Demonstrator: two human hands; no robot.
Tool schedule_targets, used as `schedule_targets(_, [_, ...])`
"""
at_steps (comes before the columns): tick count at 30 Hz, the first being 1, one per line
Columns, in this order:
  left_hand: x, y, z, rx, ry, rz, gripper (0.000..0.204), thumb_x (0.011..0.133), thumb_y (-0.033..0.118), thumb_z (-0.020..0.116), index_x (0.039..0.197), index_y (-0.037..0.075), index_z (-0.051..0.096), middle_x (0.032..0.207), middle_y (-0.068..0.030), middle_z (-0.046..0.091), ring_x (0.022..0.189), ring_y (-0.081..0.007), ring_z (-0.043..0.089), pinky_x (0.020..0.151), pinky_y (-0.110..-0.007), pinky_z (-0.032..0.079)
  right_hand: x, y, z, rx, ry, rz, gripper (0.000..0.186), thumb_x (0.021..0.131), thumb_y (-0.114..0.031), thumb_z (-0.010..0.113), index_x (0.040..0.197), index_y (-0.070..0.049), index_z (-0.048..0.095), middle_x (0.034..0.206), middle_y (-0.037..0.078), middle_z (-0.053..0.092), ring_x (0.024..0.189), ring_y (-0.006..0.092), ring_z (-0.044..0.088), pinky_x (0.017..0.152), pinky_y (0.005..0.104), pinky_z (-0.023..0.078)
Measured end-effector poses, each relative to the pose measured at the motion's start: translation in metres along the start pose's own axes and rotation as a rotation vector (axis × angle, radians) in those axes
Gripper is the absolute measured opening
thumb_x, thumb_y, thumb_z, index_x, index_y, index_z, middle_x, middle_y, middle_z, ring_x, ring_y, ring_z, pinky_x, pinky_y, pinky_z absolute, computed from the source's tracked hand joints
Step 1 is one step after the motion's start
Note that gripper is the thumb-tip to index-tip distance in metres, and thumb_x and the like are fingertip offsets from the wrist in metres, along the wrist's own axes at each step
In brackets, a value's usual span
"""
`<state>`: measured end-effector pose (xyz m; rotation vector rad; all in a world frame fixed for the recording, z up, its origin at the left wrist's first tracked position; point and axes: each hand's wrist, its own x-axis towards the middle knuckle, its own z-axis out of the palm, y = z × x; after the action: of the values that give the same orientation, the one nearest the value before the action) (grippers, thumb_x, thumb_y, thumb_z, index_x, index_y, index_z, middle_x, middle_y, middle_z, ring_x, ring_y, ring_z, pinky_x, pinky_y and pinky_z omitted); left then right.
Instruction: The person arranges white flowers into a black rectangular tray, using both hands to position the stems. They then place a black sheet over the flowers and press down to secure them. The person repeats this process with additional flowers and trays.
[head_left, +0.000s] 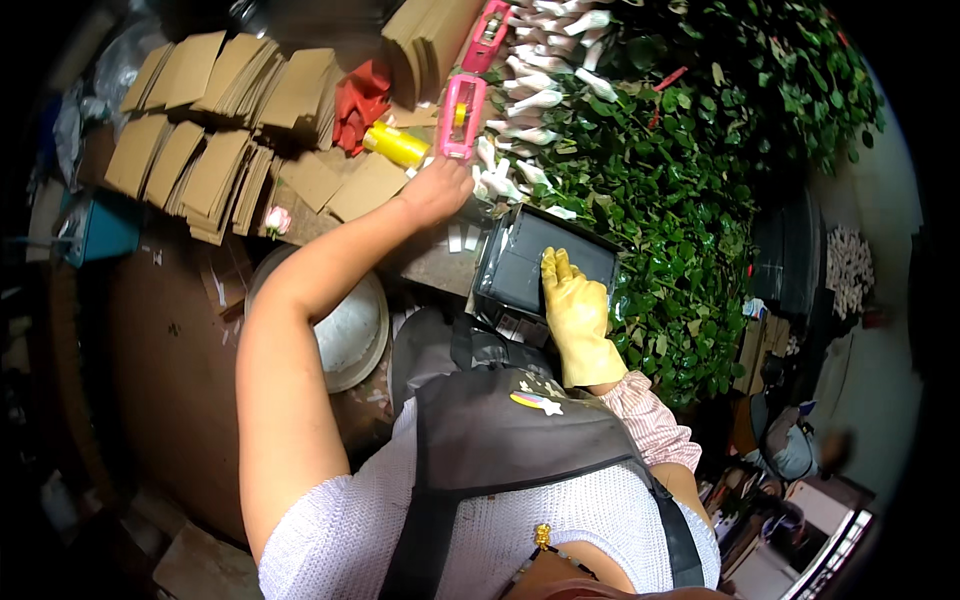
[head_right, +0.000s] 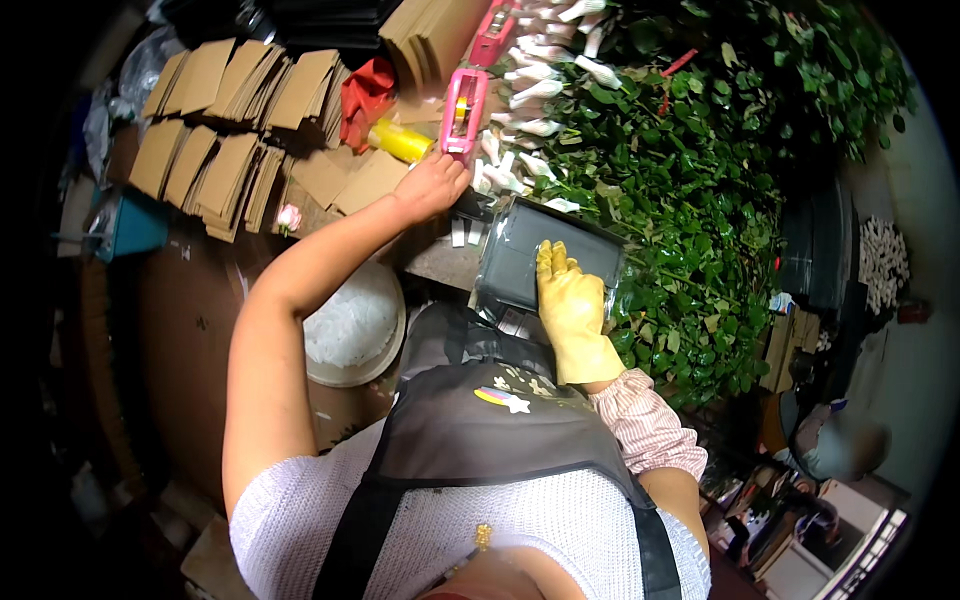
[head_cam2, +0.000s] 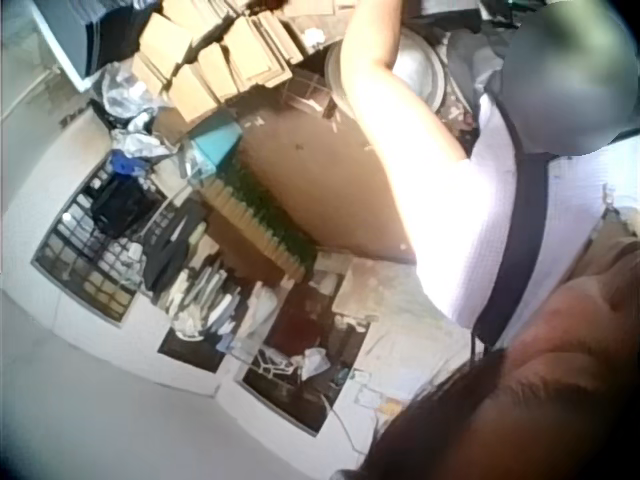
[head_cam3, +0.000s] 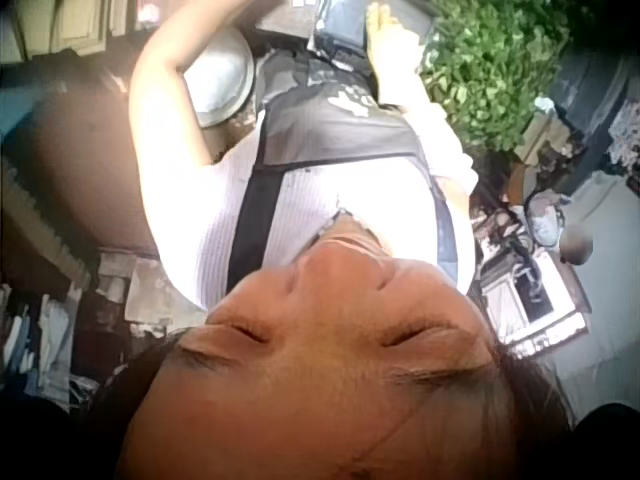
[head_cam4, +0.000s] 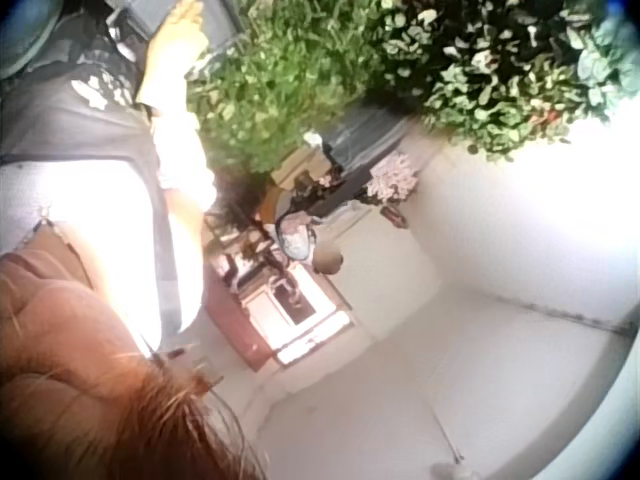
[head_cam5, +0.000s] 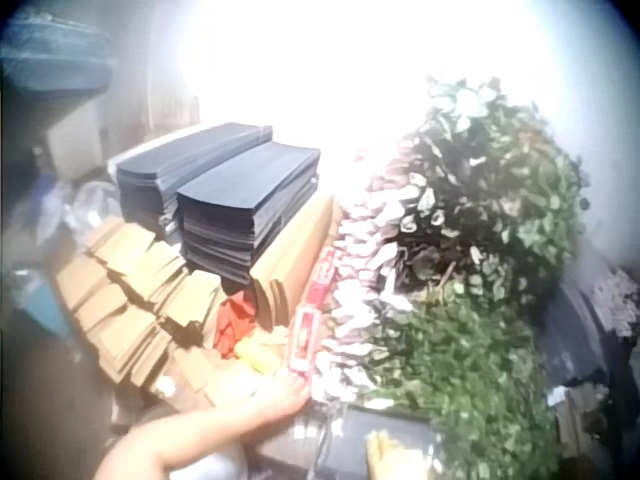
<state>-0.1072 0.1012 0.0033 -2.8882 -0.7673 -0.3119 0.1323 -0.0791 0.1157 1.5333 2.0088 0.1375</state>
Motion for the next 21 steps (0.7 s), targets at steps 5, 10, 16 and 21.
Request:
schedule_targets(5, [0.035,-0.006,0.019,-0.078,-0.091,0.045,0.014,0.087,0.016,0.055,0.099,0.01,0.062,0.085,-0.0091,0.066,0.085,-0.0273,0.067,0.077,-0.04,0.052,-0.002,0.001,0.008,0.104,0.09,0.024,0.057,0.094,-0.011,0.051,0.15,-0.006,0.044,0.148,0.012,0.053,0.109,0.0198,0.068,0.067,0.0384,0.059])
schedule_targets(10, [0.032,-0.004,0.009,-0.137,-0.224,-0.086,0.021,0.086,0.015,0.056,0.105,0.012,0.064,0.082,-0.0111,0.067,0.081,-0.0291,0.068,0.073,-0.045,0.053,-0.007,0.006,0.01,0.26,0.249,0.062,0.05,0.091,-0.01,0.054,0.14,-0.008,0.054,0.142,0.012,0.058,0.105,0.0199,0.07,0.069,0.0379,0.059])
schedule_targets(16, [-0.026,0.01,-0.028,0.033,-0.142,-0.238,0.043,0.085,0.015,0.065,0.125,0.004,0.058,0.106,-0.0196,0.063,0.113,-0.0391,0.057,0.103,-0.05,0.042,-0.049,0.027,-0.015,0.782,0.665,0.147,0.041,0.093,-0.022,0.064,0.131,-0.007,0.061,0.126,0.014,0.066,0.101,0.03,0.068,0.081,0.0429,0.055])
schedule_targets(21, [-0.023,0.079,-0.117,-0.852,-0.206,-0.608,0.055,0.1,0.032,0.06,0.14,-0.002,0.044,0.141,-0.0252,0.05,0.133,-0.0418,0.044,0.116,-0.049,0.028,-0.054,-0.001,-0.036,1.249,0.596,-0.165,0.126,0.079,-0.052,0.078,0.16,-0.001,-0.004,0.149,0.032,0.043,0.102,0.0433,0.061,0.095,0.0421,0.052])
